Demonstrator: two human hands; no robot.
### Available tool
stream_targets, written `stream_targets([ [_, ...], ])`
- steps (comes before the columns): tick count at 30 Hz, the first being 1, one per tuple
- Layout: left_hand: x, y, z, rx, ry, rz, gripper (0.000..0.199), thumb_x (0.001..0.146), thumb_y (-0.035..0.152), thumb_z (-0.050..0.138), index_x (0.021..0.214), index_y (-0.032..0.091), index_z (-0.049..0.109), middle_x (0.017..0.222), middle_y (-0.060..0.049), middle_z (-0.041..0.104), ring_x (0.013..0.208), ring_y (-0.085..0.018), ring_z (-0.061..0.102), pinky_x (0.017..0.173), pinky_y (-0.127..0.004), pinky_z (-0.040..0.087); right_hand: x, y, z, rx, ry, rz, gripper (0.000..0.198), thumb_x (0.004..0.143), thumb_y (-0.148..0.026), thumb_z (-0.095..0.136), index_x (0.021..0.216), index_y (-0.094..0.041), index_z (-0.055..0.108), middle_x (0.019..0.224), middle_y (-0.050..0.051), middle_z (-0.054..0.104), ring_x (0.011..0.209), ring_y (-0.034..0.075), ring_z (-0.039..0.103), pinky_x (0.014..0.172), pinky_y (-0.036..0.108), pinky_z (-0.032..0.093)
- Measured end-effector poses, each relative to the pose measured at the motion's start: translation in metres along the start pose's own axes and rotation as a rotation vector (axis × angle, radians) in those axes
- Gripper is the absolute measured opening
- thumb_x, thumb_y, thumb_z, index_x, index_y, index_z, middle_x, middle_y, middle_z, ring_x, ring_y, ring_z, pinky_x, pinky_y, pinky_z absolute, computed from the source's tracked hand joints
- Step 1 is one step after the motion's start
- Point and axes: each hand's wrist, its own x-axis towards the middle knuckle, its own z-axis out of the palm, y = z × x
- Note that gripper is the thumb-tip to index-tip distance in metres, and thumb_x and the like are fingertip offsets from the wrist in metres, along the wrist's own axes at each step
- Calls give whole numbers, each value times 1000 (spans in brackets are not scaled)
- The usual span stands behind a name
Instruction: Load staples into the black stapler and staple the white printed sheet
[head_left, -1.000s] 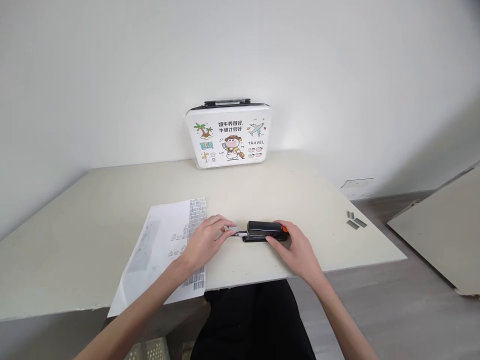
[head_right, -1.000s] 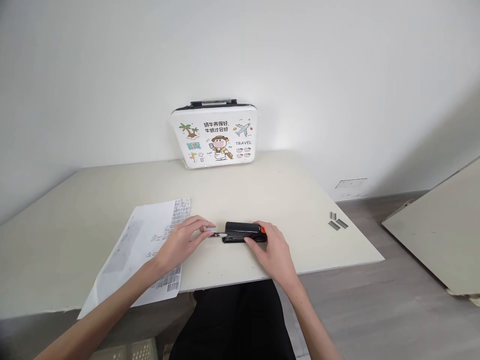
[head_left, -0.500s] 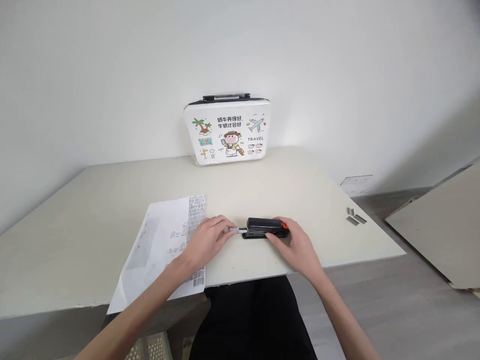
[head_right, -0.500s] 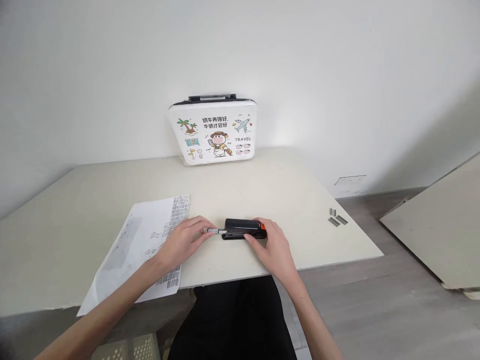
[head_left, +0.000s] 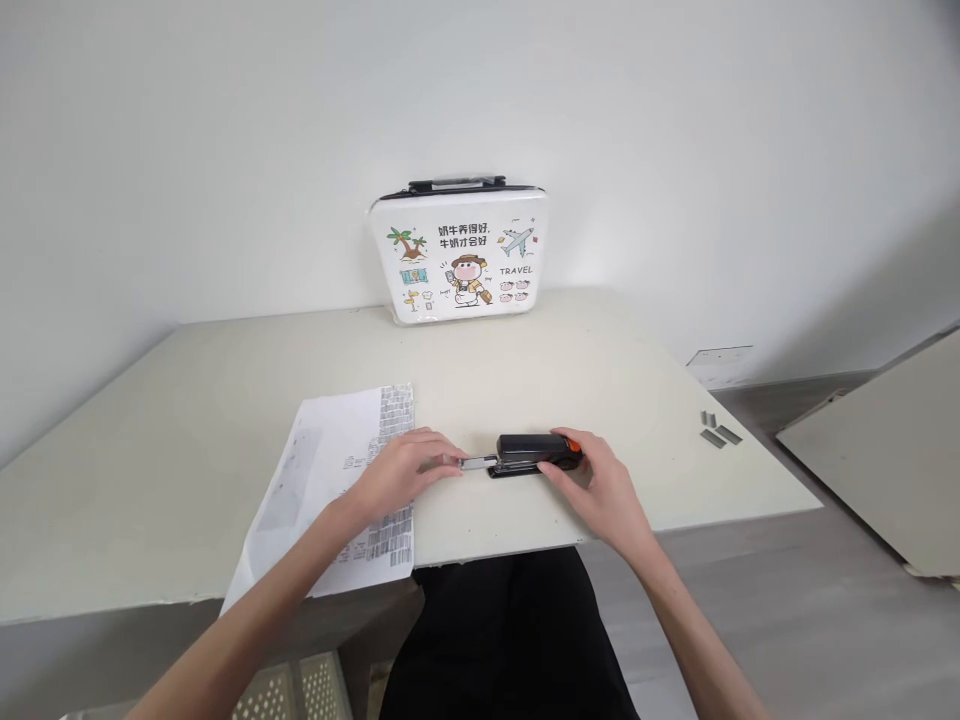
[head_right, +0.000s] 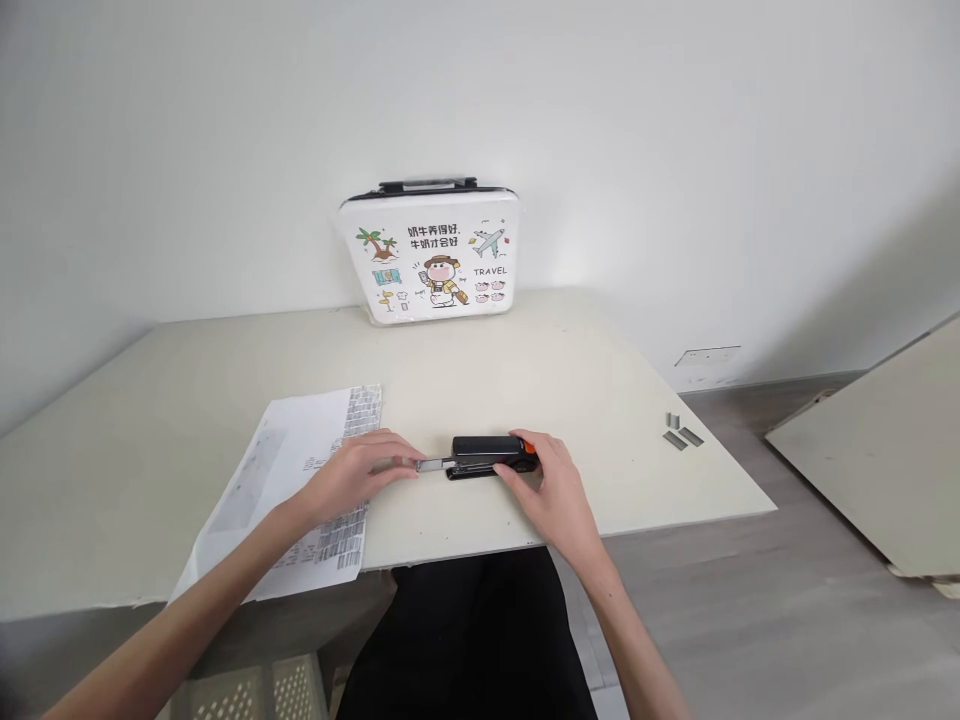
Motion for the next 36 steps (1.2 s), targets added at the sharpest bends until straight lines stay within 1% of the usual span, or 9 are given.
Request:
stream_targets([
  [7, 30, 0, 11, -124, -46, 79, 25, 93, 55, 71, 101, 33, 82, 97, -1, 80, 90, -22, 71, 89, -40, 54, 2, -1, -6, 25, -87, 2, 39, 97, -55, 61, 125, -28, 62, 121, 9, 71, 100, 27, 66, 82, 42, 56],
  [14, 72, -12, 20, -344, -194, 51, 32, 78, 57, 84, 87, 26, 84, 86, -3, 78, 74, -19, 70, 67, -30, 52, 2, -2, -7, 6, -111, -31, 36, 100, -52, 56, 125, -27, 58, 120, 10, 70, 103, 28, 67, 86, 43, 57],
  [19, 79, -15, 24, -293, -192, 109, 30, 79, 54, 84, 82, 25, 83, 77, -1, 74, 67, -16, 64, 60, -27, 45, 1, -2, -7, -18, -118, -51, 39, 100, -53, 55, 128, -26, 57, 123, 11, 68, 107, 29, 67, 88, 44, 57],
  [22, 76, -9, 23, -212, -190, 100, 30, 83, 55, 81, 87, 25, 82, 81, -2, 74, 69, -17, 65, 63, -28, 47, 0, -4, -7, -17, -104, -47, 39, 100, -55, 55, 127, -26, 58, 122, 11, 69, 105, 29, 67, 88, 44, 57],
  [26, 47, 5, 8, -11, -122, 36, 35, 91, 55, 73, 114, 29, 76, 100, -3, 77, 92, -23, 70, 82, -34, 53, 0, -3, -6, -3, -86, -11, 40, 100, -58, 55, 124, -26, 61, 118, 10, 72, 95, 27, 68, 82, 43, 58],
  [29, -5, 14, -12, 139, -21, -87, 43, 96, 56, 68, 132, 33, 67, 132, -4, 71, 124, -28, 63, 105, -44, 49, -1, 0, -6, 5, -85, 1, 41, 99, -59, 56, 123, -27, 63, 116, 9, 73, 91, 26, 67, 79, 41, 58],
  [31, -47, 18, -23, 188, 71, -237, 49, 96, 60, 64, 139, 37, 63, 146, -3, 63, 134, -29, 58, 109, -44, 49, -2, 2, -5, -1, -77, 1, 41, 98, -60, 57, 122, -27, 64, 116, 9, 73, 92, 26, 68, 79, 41, 57],
  [33, -88, 18, -27, 228, 112, -332, 58, 94, 66, 64, 146, 40, 58, 155, -2, 55, 141, -32, 53, 113, -47, 48, -3, 2, -5, -14, -75, 6, 43, 98, -61, 57, 122, -27, 64, 117, 9, 73, 93, 26, 68, 79, 41, 57],
  [36, -128, 13, -17, 296, 67, -354, 87, 80, 74, 74, 156, 44, 45, 167, -1, 41, 153, -40, 36, 119, -56, 40, -4, 1, -5, -25, -75, 12, 44, 97, -62, 57, 123, -27, 64, 117, 9, 73, 93, 27, 68, 79, 40, 57],
])
